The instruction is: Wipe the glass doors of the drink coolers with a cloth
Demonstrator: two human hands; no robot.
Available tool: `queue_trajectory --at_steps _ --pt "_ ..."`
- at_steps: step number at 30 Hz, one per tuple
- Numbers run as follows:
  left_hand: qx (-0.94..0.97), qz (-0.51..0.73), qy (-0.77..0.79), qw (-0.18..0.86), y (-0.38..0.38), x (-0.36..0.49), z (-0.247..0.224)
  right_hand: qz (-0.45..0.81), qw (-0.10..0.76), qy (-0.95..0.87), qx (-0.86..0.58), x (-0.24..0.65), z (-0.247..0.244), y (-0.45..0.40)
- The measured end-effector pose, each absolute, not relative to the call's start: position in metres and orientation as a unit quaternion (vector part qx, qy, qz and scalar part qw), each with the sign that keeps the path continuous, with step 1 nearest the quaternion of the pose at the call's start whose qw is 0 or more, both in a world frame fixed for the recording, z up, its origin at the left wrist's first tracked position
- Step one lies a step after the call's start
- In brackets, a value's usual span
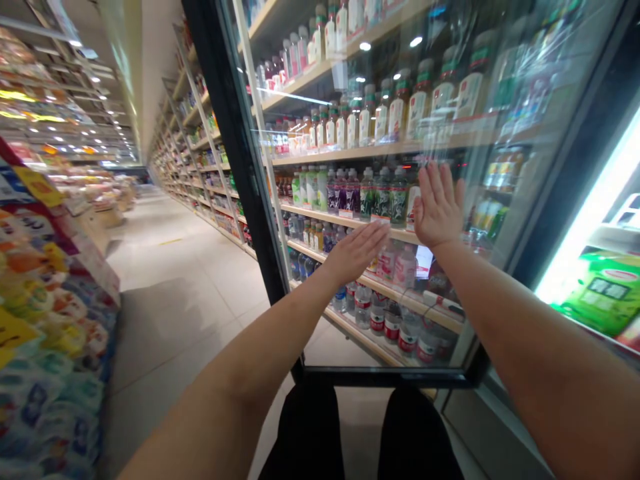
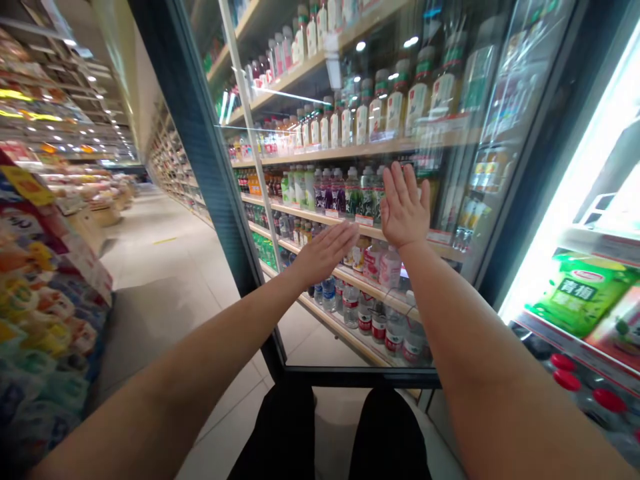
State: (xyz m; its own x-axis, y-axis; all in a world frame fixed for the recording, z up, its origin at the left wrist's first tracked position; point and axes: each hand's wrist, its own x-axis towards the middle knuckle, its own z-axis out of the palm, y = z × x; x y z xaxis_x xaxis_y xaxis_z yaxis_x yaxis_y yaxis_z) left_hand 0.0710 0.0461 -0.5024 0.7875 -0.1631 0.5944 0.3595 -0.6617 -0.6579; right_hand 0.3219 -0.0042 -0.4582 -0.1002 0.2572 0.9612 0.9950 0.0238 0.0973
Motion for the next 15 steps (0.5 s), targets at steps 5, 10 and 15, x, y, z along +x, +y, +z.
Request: queue_trajectory --at_steps 5,10,15 --pt "-0.794 -0.457 -0.203 0.346 0.049 0.08 -0.458 -0.458 0.412 -0.586 -0.525 0.319 -0.458 -0.005" --pt "-0.858 -0.331 -0.105 0.378 0.039 0.09 -0.501 -0.445 0.416 -0.59 -0.53 0.318 -0.457 -0.007" --pt "-0.843 -0.328 -0.12 0.409 0.038 0.086 -0.482 -0.444 0.42 -0.589 -0.528 0.317 -0.457 -0.008"
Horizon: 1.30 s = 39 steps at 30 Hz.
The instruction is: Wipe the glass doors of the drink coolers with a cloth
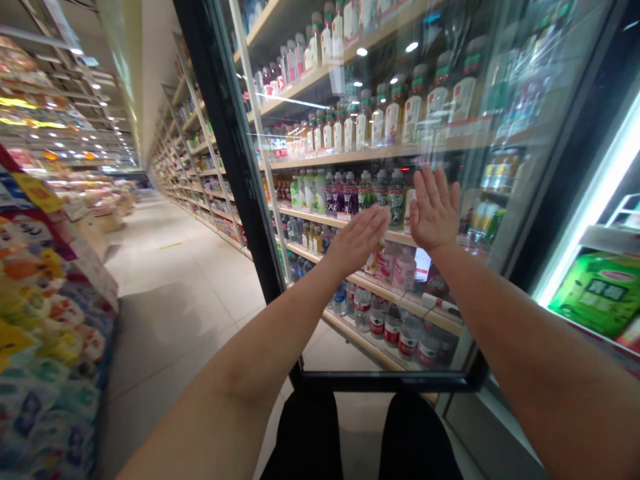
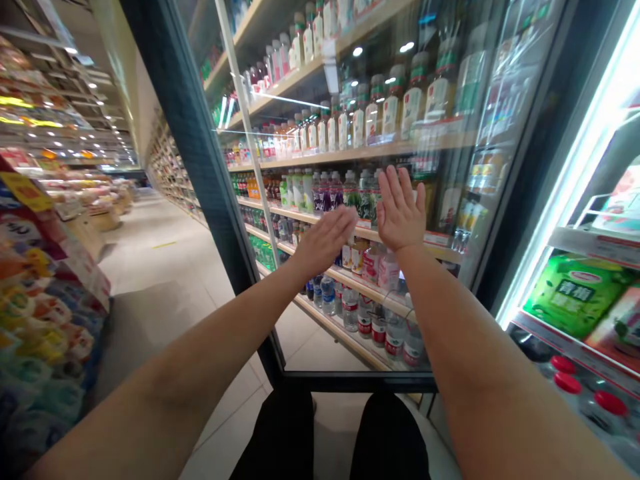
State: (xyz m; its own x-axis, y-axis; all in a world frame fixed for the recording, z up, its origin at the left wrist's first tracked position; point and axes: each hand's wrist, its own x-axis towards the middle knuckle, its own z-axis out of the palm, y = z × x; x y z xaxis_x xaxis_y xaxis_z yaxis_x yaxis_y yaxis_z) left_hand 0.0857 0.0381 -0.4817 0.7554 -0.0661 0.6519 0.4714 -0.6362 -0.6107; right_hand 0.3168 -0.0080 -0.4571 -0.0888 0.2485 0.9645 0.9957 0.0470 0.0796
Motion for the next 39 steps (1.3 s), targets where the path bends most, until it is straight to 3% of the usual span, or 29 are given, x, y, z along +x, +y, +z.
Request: queue_trajectory --at_steps 4,10,16,22,28,30,33,35,39 --pt "-0.786 -0.442 -0.19 0.389 0.043 0.082 -0.473 -0.442 0.419 -0.589 -0.531 0.316 -0.457 -0.008" --pt "-0.856 -0.281 -0.032 0.432 0.044 0.062 -0.504 -0.45 0.42 -0.588 -0.525 0.318 -0.458 -0.007" --pt "-0.774 -0.44 -0.206 0.406 0.048 0.047 -0.468 -0.462 0.423 -0.583 -0.517 0.319 -0.46 -0.004" --pt "-0.846 -0.296 -0.07 0.439 0.045 0.032 -0.489 -0.47 0.43 -0.578 -0.51 0.32 -0.462 -0.004" --pt "-0.756 -0.471 -0.244 0.384 0.057 0.013 -0.457 -0.475 0.42 -0.577 -0.514 0.321 -0.461 -0.004" --pt "-0.769 -0.455 -0.223 0.39 0.057 0.009 -0.477 -0.472 0.421 -0.579 -0.514 0.321 -0.462 -0.004" --pt "-0.834 -0.338 -0.111 0.422 0.053 0.004 -0.512 -0.462 0.424 -0.579 -0.521 0.32 -0.462 -0.004" --pt "-0.849 -0.296 -0.083 0.43 0.053 0.001 -0.513 -0.462 0.426 -0.578 -0.521 0.319 -0.462 -0.004" --pt "-0.797 -0.407 -0.189 0.404 0.059 -0.004 -0.478 -0.469 0.427 -0.576 -0.516 0.319 -0.462 -0.005"
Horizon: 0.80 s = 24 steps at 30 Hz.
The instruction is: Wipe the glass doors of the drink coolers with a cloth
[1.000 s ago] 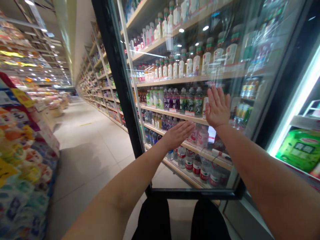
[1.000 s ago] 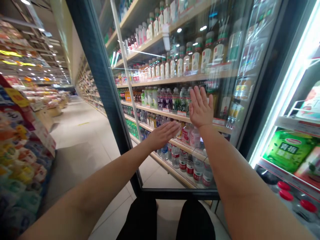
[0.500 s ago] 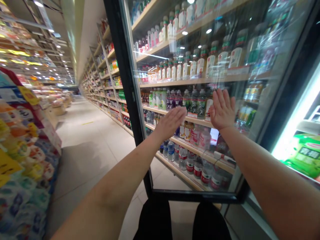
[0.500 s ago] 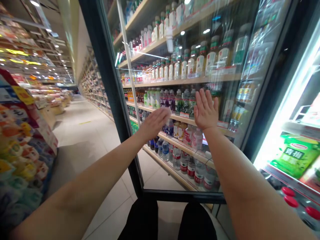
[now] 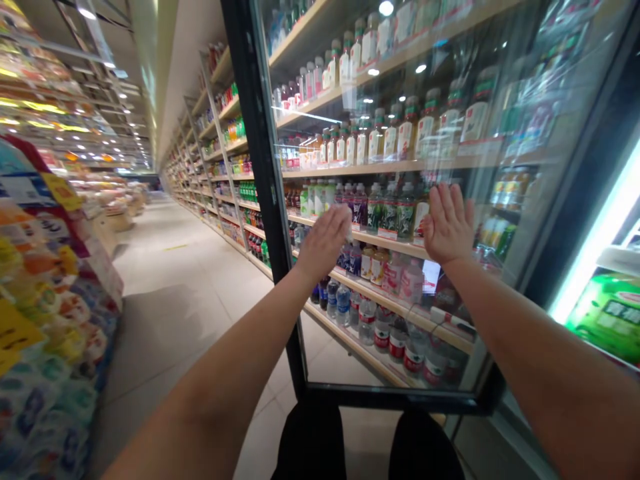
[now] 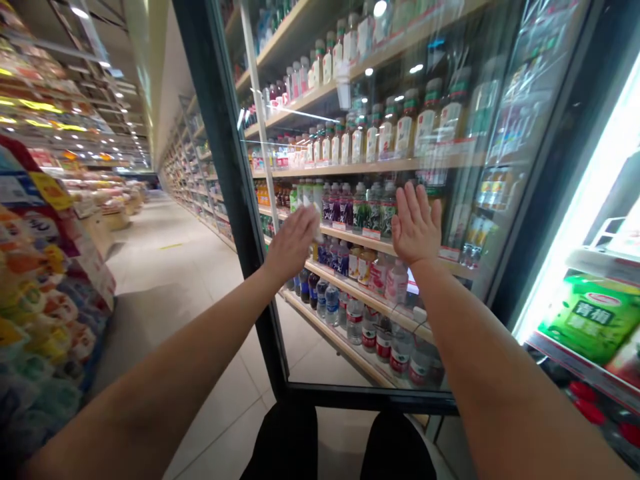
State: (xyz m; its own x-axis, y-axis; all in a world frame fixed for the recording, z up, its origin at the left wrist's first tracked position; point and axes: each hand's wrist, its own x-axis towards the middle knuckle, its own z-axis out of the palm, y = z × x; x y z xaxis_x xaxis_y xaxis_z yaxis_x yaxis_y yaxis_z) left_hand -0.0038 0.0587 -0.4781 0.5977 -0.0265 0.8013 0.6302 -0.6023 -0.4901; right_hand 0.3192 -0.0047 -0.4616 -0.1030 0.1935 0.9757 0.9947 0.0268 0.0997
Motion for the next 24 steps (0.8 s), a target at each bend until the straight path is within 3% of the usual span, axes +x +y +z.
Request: queue_trajectory --at_steps 3,7,14,20,24 --pt "-0.754 -0.47 -0.245 0.388 0.06 -0.006 -0.48 -0.469 0.426 -0.575 -0.518 0.319 -0.461 -0.005" --pt "-0.801 -0.399 -0.16 0.416 0.057 -0.013 -0.51 -0.475 0.424 -0.576 -0.513 0.319 -0.462 -0.004" --pt "-0.749 -0.481 -0.257 0.375 0.065 -0.03 -0.479 -0.493 0.421 -0.571 -0.503 0.321 -0.463 -0.003" --pt "-0.768 -0.435 -0.217 0.416 0.058 -0.036 -0.519 -0.489 0.424 -0.572 -0.503 0.322 -0.463 -0.001" --pt "-0.732 -0.478 -0.288 0.391 0.07 -0.042 -0.49 -0.478 0.427 -0.578 -0.505 0.323 -0.463 -0.001"
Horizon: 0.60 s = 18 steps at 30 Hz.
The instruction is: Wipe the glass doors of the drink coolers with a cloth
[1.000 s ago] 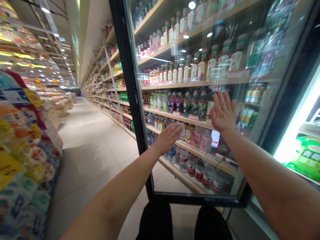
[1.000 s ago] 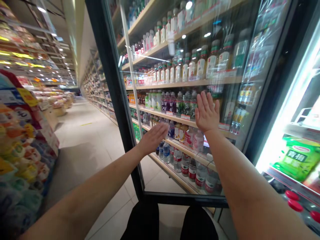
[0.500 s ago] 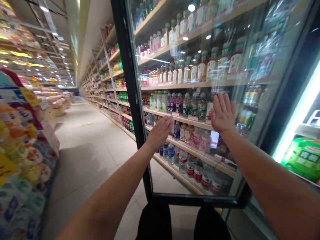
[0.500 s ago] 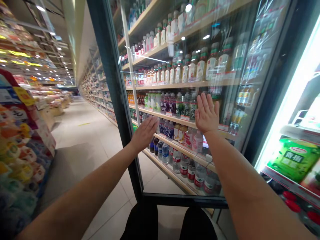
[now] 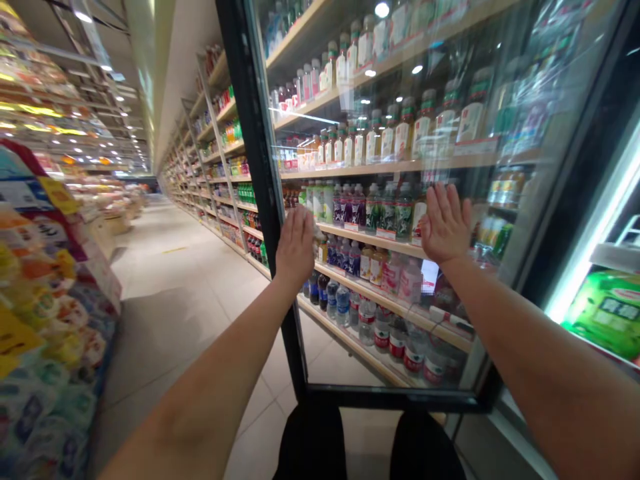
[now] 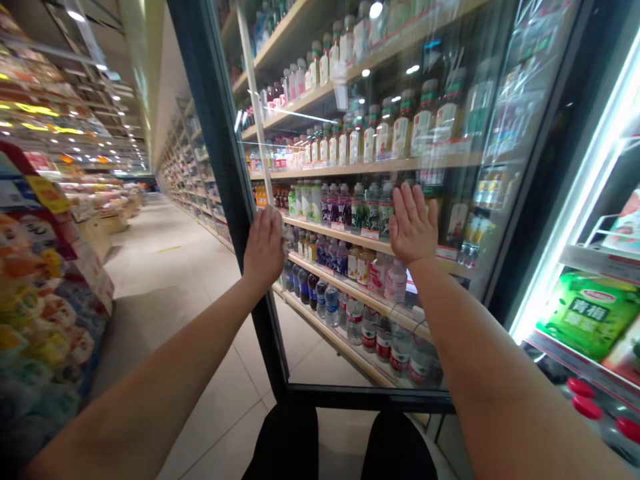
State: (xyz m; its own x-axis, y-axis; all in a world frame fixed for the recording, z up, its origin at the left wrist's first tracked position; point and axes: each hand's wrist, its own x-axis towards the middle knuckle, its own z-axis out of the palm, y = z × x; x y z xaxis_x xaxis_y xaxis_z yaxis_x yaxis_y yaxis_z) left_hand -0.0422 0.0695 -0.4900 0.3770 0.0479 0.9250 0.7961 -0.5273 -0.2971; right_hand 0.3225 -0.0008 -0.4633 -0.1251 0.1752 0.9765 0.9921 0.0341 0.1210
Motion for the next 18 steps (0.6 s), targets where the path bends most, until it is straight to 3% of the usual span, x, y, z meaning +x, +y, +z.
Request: queue_trajectory --at_steps 3,8,14,18 --pt "-0.717 -0.503 -0.321 0.36 0.073 -0.041 -0.486 -0.47 0.428 -0.582 -0.507 0.322 -0.463 -0.001" --pt "-0.776 -0.448 -0.262 0.358 0.063 -0.034 -0.526 -0.464 0.423 -0.586 -0.512 0.322 -0.462 -0.002" --pt "-0.755 -0.49 -0.278 0.336 0.07 -0.01 -0.482 -0.465 0.42 -0.583 -0.517 0.323 -0.462 -0.001" --pt "-0.744 -0.502 -0.238 0.37 0.063 0.017 -0.506 -0.469 0.413 -0.589 -0.513 0.324 -0.462 -0.002"
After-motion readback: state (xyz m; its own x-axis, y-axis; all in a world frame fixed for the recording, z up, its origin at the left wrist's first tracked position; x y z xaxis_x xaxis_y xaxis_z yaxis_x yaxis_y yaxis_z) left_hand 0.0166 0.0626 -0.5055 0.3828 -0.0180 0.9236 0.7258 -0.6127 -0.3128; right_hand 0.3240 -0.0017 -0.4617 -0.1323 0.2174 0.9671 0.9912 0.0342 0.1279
